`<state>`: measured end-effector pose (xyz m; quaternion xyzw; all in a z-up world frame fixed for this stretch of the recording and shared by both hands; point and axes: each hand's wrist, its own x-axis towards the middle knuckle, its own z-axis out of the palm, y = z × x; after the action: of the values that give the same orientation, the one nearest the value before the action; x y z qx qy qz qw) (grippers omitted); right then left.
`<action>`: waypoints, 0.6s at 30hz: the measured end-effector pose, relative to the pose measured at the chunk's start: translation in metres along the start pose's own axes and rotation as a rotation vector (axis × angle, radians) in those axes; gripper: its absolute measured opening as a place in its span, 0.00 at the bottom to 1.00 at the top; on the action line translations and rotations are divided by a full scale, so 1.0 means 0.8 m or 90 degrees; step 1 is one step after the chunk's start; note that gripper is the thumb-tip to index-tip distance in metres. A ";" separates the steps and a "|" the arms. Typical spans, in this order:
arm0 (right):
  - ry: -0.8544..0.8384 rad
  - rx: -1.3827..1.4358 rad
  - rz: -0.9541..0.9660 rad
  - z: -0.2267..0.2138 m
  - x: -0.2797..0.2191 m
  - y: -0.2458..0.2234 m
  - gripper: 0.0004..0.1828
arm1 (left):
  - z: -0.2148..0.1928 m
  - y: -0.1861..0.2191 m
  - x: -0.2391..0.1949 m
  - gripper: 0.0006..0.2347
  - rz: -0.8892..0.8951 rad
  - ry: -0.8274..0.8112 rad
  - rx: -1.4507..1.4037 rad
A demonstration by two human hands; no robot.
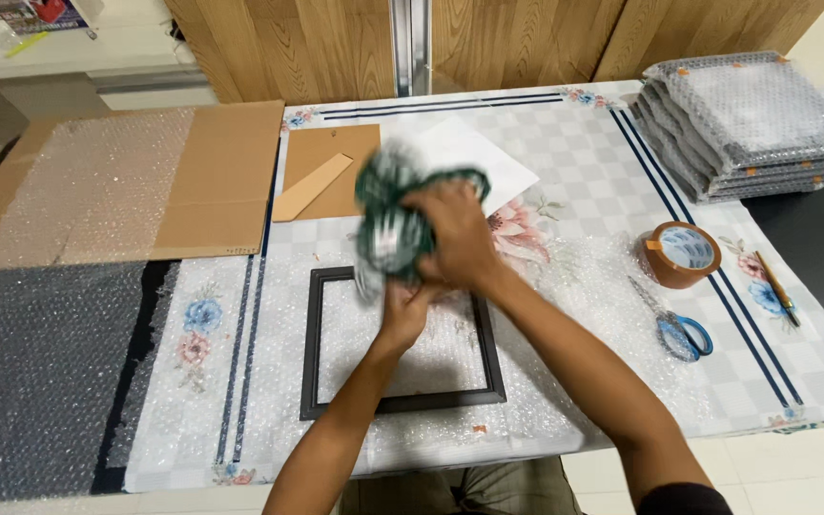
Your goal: The person cleans the glass of a picture frame using a cloth, places a piece of artwork inside, secures the backing, and wraps the completed frame in bubble wrap and tape.
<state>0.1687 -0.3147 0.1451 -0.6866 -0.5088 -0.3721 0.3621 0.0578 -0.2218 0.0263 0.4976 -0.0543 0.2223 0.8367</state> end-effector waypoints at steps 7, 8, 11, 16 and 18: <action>0.059 -0.120 0.088 -0.028 0.013 0.063 0.27 | 0.042 0.073 -0.005 0.21 0.042 -0.044 -0.027; 0.118 -0.176 0.123 -0.043 0.032 0.062 0.19 | 0.046 0.077 -0.005 0.21 0.045 -0.071 -0.025; 0.154 -0.091 0.008 0.000 0.024 0.031 0.31 | 0.039 0.055 -0.007 0.19 0.057 -0.050 0.035; 0.109 -0.136 -0.116 -0.014 0.083 0.002 0.15 | 0.037 0.054 -0.010 0.18 0.060 -0.038 -0.018; 0.134 -0.213 -0.033 -0.008 0.088 0.026 0.16 | 0.050 0.067 -0.014 0.18 0.066 -0.056 -0.074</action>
<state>0.2022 -0.2944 0.2072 -0.6814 -0.4167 -0.5302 0.2844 0.0304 -0.2374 0.0861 0.4542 -0.1298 0.2396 0.8482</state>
